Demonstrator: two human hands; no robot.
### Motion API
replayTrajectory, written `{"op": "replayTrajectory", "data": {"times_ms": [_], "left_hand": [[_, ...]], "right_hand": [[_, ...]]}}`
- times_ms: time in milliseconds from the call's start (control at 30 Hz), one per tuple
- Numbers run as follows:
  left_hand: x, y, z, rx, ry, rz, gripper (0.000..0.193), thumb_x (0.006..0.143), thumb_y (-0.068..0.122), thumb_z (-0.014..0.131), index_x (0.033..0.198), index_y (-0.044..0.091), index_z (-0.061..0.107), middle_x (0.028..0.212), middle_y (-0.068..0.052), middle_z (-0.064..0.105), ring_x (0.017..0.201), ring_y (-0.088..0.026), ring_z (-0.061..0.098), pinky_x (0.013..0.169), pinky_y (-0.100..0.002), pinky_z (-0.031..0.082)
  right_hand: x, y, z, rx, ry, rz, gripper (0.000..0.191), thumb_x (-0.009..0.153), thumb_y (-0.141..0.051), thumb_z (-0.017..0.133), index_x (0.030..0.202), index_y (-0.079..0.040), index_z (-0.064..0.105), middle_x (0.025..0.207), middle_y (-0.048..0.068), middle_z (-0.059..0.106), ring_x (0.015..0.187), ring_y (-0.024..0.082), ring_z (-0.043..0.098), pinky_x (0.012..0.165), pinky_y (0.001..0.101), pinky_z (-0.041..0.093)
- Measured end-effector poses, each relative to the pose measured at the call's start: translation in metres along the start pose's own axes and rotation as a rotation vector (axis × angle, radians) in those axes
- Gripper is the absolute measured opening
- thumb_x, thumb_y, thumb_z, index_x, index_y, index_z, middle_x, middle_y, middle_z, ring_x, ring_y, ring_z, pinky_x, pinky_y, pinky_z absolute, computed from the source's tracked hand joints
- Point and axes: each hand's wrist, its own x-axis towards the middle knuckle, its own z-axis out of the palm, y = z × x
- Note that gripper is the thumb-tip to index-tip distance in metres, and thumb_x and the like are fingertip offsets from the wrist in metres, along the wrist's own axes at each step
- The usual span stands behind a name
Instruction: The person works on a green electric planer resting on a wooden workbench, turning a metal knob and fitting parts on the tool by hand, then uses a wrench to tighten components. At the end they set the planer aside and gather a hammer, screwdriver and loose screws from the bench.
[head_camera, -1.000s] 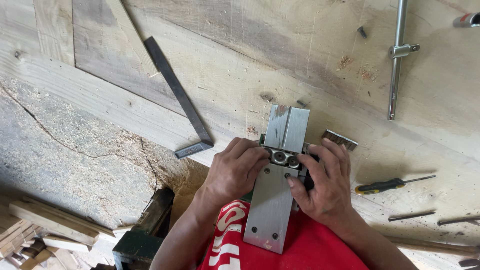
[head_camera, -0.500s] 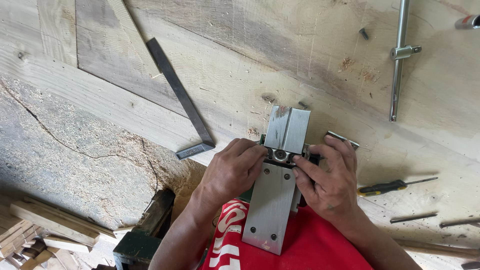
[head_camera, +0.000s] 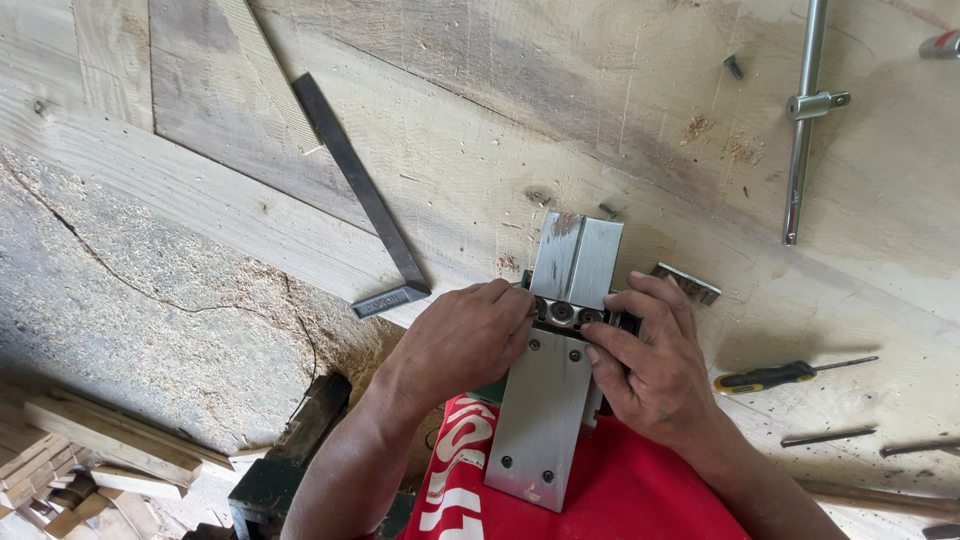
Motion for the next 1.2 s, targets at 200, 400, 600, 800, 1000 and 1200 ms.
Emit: {"op": "replayTrajectory", "data": {"times_ms": [200, 400, 600, 800, 1000, 1200], "left_hand": [[0.005, 0.0, -0.01, -0.18, 0.069, -0.097, 0.015, 0.097, 0.015, 0.059, 0.106, 0.004, 0.065, 0.09, -0.012, 0.07, 0.075, -0.027, 0.073, 0.068, -0.041, 0.059], [0.002, -0.005, -0.008, -0.37, 0.243, -0.173, 0.018, 0.094, 0.009, 0.063, 0.108, 0.005, 0.073, 0.095, -0.013, 0.07, 0.078, -0.025, 0.074, 0.069, -0.038, 0.06], [-0.001, 0.013, 0.011, -0.388, 0.279, -0.297, 0.025, 0.09, 0.022, 0.072, 0.109, 0.006, 0.075, 0.1, -0.014, 0.07, 0.081, -0.026, 0.075, 0.071, -0.037, 0.061], [0.001, 0.02, 0.017, -0.447, 0.294, -0.43, 0.025, 0.089, 0.02, 0.069, 0.108, 0.003, 0.073, 0.099, -0.014, 0.069, 0.085, -0.028, 0.075, 0.077, -0.038, 0.06], [0.001, 0.012, 0.009, -0.514, 0.231, -0.387, 0.022, 0.087, 0.018, 0.067, 0.102, 0.004, 0.075, 0.098, -0.014, 0.072, 0.085, -0.028, 0.074, 0.077, -0.038, 0.059], [-0.003, 0.016, 0.008, -0.529, 0.248, -0.379, 0.02, 0.087, 0.018, 0.07, 0.102, 0.004, 0.074, 0.096, -0.012, 0.071, 0.081, -0.025, 0.074, 0.072, -0.035, 0.059]], "right_hand": [[0.003, -0.006, 0.002, -0.093, 0.207, 0.062, 0.023, 0.079, -0.011, 0.084, 0.1, -0.006, 0.075, 0.107, 0.01, 0.066, 0.117, 0.033, 0.06, 0.106, 0.0444, 0.045], [0.002, -0.005, -0.003, -0.141, 0.187, 0.062, 0.021, 0.076, -0.01, 0.086, 0.095, -0.007, 0.079, 0.106, 0.008, 0.067, 0.117, 0.032, 0.059, 0.104, 0.0441, 0.045], [-0.003, 0.001, 0.0, 0.037, 0.152, 0.173, 0.019, 0.08, -0.01, 0.084, 0.099, -0.007, 0.079, 0.112, 0.009, 0.066, 0.126, 0.033, 0.056, 0.105, 0.043, 0.049], [-0.006, 0.004, 0.004, -0.011, 0.181, 0.178, 0.019, 0.077, -0.009, 0.084, 0.095, -0.007, 0.077, 0.115, 0.01, 0.064, 0.126, 0.035, 0.057, 0.107, 0.0457, 0.048], [-0.008, 0.003, 0.005, 0.009, 0.215, 0.147, 0.022, 0.078, -0.012, 0.084, 0.097, -0.006, 0.075, 0.115, 0.01, 0.064, 0.128, 0.037, 0.056, 0.109, 0.0474, 0.047], [-0.009, 0.007, 0.003, 0.019, 0.215, 0.113, 0.019, 0.083, -0.013, 0.082, 0.098, -0.005, 0.074, 0.118, 0.012, 0.064, 0.128, 0.038, 0.056, 0.109, 0.0488, 0.046]]}}
